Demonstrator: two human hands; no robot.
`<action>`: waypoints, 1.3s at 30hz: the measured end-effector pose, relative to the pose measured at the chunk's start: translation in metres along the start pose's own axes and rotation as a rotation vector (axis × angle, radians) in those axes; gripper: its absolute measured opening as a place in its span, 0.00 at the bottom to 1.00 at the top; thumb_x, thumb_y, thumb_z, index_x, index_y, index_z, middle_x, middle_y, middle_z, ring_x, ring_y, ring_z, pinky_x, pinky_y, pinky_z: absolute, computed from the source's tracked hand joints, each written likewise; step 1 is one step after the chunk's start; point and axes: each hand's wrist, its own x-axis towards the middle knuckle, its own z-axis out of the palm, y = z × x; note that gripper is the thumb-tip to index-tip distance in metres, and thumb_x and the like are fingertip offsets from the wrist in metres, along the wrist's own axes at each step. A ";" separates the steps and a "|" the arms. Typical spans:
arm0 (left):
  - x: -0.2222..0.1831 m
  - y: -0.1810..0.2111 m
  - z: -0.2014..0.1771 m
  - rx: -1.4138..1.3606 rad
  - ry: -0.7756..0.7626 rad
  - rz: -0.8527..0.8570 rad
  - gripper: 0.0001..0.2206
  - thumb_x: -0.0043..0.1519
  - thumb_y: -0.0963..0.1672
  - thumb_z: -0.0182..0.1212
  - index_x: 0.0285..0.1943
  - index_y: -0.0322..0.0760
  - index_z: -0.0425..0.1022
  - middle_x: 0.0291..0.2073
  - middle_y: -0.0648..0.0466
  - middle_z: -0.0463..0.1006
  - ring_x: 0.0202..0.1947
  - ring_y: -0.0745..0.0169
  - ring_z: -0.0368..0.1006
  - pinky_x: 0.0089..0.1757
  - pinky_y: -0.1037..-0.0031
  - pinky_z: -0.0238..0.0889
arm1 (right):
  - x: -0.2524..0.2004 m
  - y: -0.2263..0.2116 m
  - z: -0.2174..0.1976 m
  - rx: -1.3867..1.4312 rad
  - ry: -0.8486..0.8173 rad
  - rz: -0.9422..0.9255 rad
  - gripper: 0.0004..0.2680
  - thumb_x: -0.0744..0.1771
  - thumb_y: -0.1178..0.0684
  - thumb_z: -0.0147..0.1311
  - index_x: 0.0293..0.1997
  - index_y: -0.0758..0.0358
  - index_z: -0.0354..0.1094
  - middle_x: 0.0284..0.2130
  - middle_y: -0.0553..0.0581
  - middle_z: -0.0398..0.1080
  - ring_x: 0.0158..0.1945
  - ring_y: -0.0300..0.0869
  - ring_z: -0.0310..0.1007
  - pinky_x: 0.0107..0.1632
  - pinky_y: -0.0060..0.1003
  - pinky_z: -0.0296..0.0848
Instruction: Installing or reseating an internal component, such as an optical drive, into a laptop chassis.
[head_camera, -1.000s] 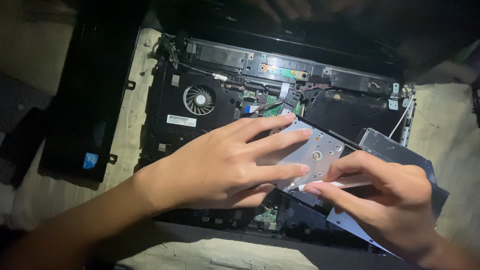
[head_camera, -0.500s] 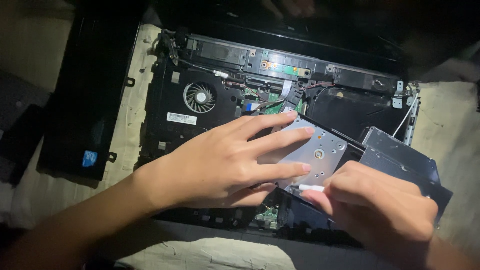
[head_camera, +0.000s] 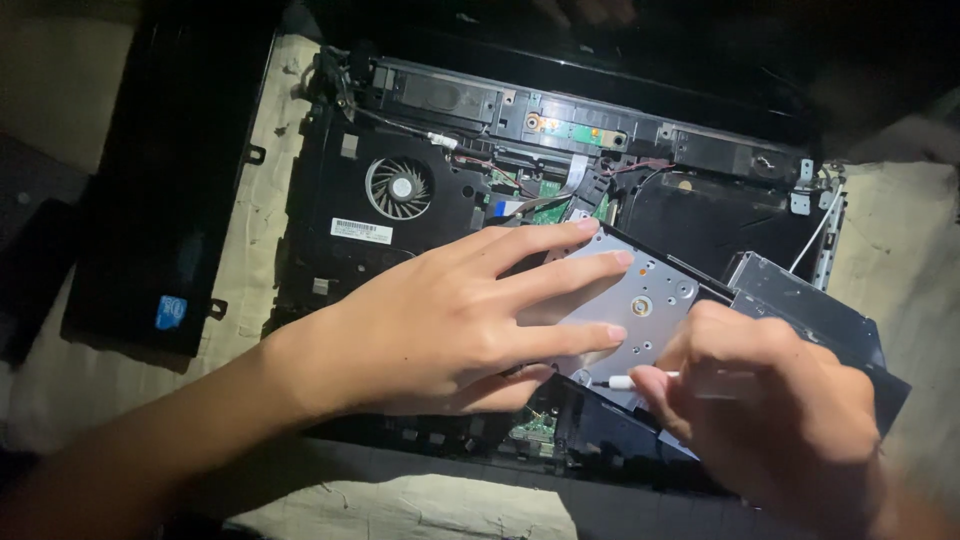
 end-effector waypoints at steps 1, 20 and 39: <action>0.000 0.000 0.000 0.013 -0.004 0.001 0.17 0.66 0.45 0.65 0.64 0.43 0.73 0.68 0.42 0.64 0.69 0.34 0.63 0.60 0.49 0.66 | 0.002 0.003 0.000 0.085 -0.026 -0.028 0.09 0.62 0.49 0.61 0.32 0.52 0.61 0.21 0.33 0.66 0.22 0.24 0.61 0.30 0.15 0.48; 0.001 0.000 -0.002 0.023 -0.009 0.005 0.18 0.65 0.46 0.67 0.64 0.43 0.73 0.68 0.42 0.64 0.69 0.34 0.63 0.62 0.50 0.65 | 0.015 -0.009 -0.003 -0.035 0.008 -0.251 0.12 0.62 0.55 0.68 0.38 0.61 0.64 0.23 0.41 0.70 0.24 0.29 0.62 0.32 0.19 0.65; -0.003 0.000 0.000 0.017 0.010 0.011 0.18 0.66 0.45 0.66 0.64 0.44 0.74 0.68 0.42 0.65 0.69 0.34 0.63 0.60 0.50 0.67 | 0.035 -0.071 -0.032 -0.415 -0.296 -0.569 0.10 0.69 0.55 0.53 0.54 0.68 0.69 0.24 0.56 0.68 0.25 0.44 0.69 0.27 0.40 0.69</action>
